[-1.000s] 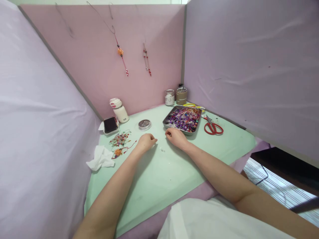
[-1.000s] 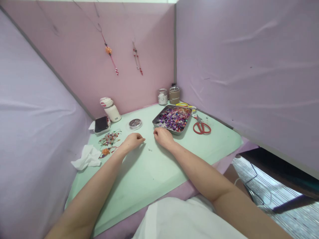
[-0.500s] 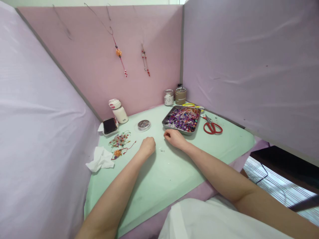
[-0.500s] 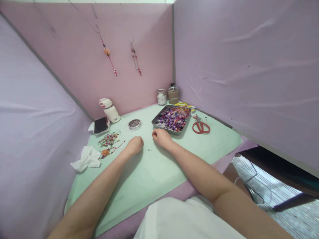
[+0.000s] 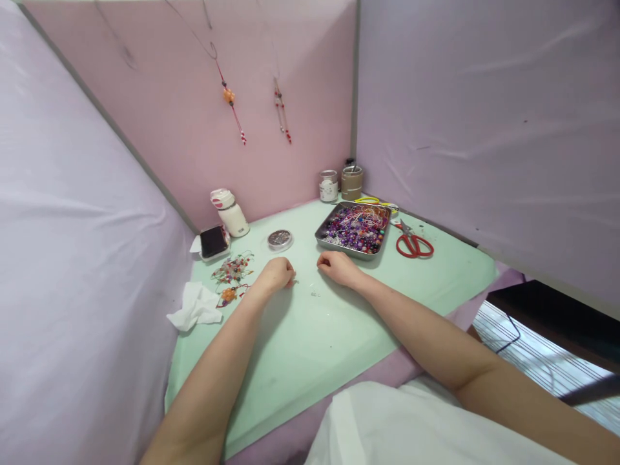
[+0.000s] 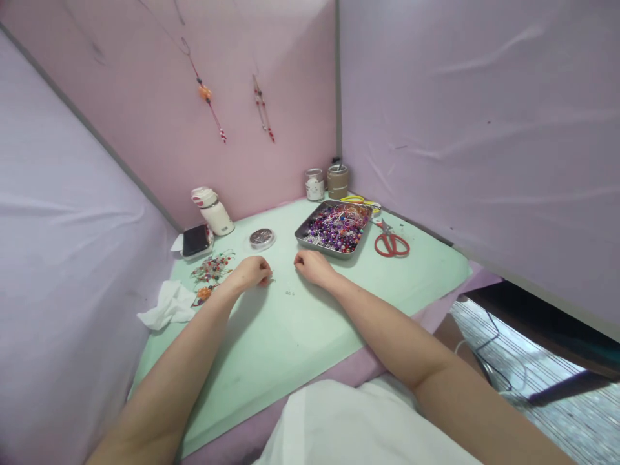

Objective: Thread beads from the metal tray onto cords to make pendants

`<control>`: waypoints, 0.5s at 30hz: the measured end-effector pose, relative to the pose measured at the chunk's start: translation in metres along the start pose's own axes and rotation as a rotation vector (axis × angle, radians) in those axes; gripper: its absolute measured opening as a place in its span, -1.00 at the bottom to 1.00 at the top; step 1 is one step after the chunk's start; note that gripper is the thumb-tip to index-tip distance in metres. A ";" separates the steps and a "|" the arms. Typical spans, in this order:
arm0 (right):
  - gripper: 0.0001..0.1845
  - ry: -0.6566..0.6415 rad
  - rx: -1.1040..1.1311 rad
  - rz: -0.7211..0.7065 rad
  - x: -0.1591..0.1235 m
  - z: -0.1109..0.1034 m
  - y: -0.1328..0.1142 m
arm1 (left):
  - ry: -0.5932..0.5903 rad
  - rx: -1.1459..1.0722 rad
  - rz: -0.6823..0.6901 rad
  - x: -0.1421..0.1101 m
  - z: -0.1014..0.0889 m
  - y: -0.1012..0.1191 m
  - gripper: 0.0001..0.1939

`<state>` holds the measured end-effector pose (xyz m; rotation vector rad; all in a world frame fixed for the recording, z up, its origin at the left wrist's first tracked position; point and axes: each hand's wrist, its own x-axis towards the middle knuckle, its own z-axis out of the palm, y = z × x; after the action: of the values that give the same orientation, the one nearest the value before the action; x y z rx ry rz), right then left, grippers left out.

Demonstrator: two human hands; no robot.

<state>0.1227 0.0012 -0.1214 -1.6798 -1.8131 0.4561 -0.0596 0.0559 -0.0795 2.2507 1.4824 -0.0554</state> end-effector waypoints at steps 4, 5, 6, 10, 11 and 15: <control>-0.83 -0.013 -0.006 -0.014 0.000 0.001 0.001 | 0.072 0.280 -0.034 -0.004 0.005 0.008 -0.65; -0.83 -0.017 -0.009 -0.015 0.000 0.001 0.001 | 0.094 0.307 -0.048 -0.004 0.008 0.010 -0.62; -0.83 -0.020 -0.011 -0.016 0.000 0.001 0.001 | 0.109 0.325 -0.057 -0.005 0.012 0.013 -0.61; -0.83 -0.021 -0.013 -0.022 0.000 0.002 0.000 | 0.140 0.372 -0.030 -0.007 0.020 0.020 -0.68; -0.82 -0.020 -0.015 -0.023 0.000 0.002 0.000 | 0.137 0.384 -0.021 -0.008 0.021 0.021 -0.68; -0.82 -0.023 -0.025 -0.027 0.001 0.003 0.001 | 0.117 0.448 -0.006 -0.009 0.021 0.023 -0.65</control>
<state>0.1212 0.0024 -0.1242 -1.6715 -1.8629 0.4440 -0.0387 0.0325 -0.0878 2.6366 1.6710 -0.2878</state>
